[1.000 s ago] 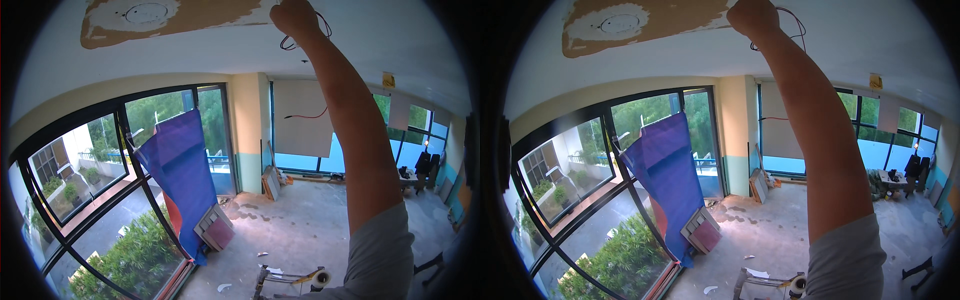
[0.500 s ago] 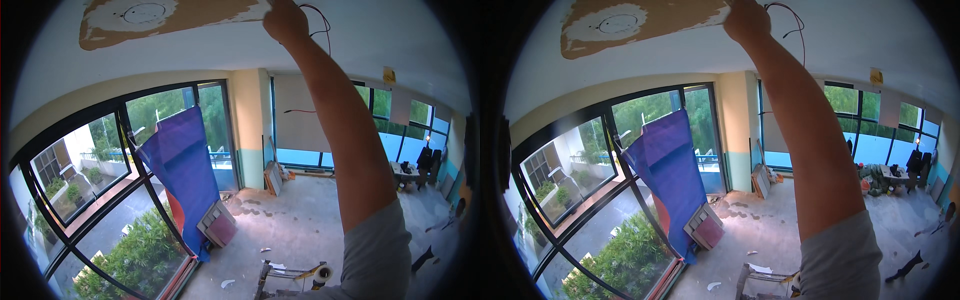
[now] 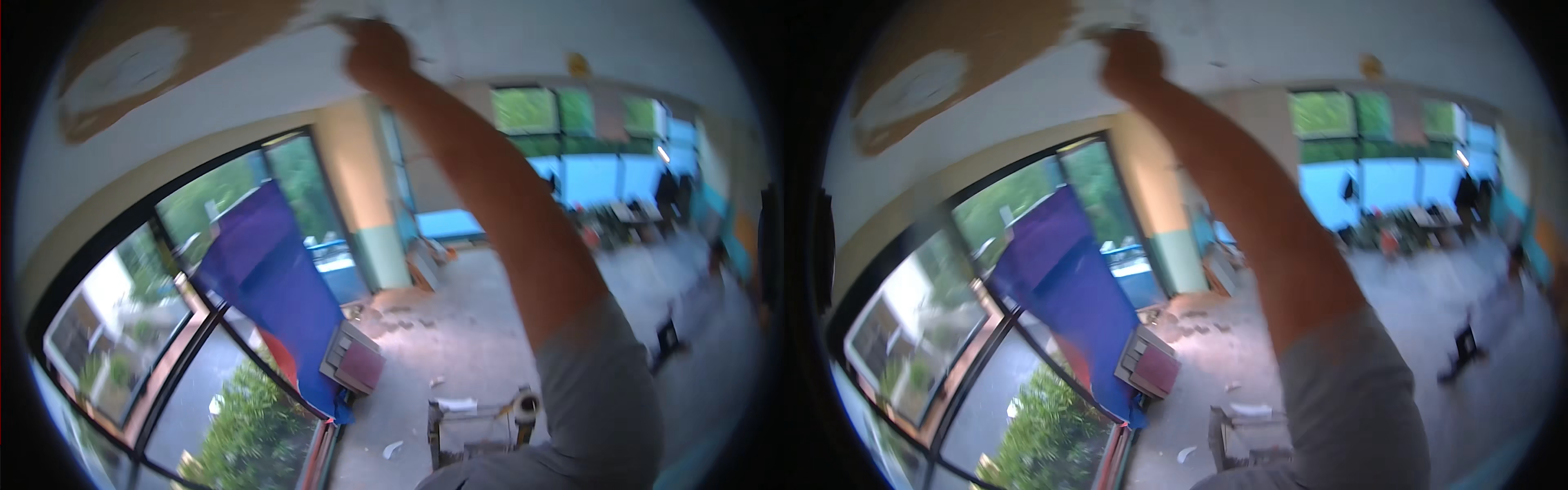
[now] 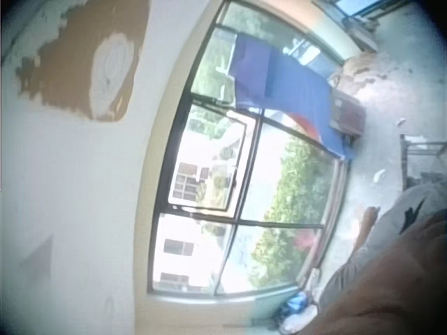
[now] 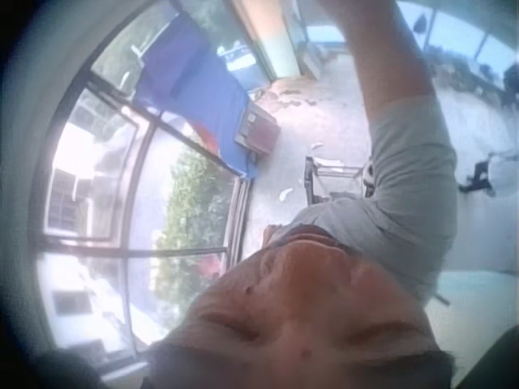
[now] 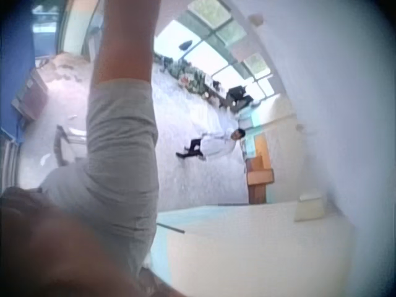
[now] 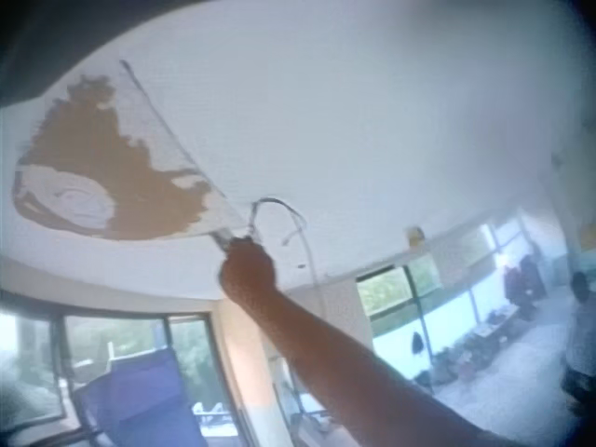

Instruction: The person applies and smooths compound onto a ceiling patch using a putty knife.

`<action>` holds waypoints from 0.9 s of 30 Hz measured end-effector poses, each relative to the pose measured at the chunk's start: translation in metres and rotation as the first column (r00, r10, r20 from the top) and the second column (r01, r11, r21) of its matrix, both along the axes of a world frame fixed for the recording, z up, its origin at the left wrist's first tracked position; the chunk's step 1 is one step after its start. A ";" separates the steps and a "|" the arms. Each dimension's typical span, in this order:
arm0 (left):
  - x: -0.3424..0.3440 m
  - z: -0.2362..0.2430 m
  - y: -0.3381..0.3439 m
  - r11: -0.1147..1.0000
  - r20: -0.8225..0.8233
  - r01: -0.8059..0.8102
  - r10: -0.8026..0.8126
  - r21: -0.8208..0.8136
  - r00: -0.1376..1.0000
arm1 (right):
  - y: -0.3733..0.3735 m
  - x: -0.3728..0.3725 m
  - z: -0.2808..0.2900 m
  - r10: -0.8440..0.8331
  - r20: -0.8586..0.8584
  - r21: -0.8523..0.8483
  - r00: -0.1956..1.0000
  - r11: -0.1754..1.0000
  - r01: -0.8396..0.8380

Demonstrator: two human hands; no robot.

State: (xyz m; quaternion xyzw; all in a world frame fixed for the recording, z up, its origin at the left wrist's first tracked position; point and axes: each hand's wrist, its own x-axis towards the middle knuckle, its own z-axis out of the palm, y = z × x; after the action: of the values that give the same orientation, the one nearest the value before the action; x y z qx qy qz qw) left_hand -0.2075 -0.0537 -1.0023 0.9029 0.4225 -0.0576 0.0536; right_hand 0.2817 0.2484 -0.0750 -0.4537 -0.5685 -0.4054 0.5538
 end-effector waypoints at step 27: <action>-0.059 0.112 0.088 0.922 -0.237 -0.145 0.060 -0.360 0.970 | -0.006 -0.052 0.001 0.051 -0.013 0.102 0.999 0.994 -0.049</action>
State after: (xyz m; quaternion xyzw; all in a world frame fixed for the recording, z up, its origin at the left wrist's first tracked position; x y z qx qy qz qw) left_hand -0.2661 0.0344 -0.8907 0.8404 0.4541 -0.2344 0.1805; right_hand 0.2299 0.2420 -0.0740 -0.4135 -0.5540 -0.4162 0.5906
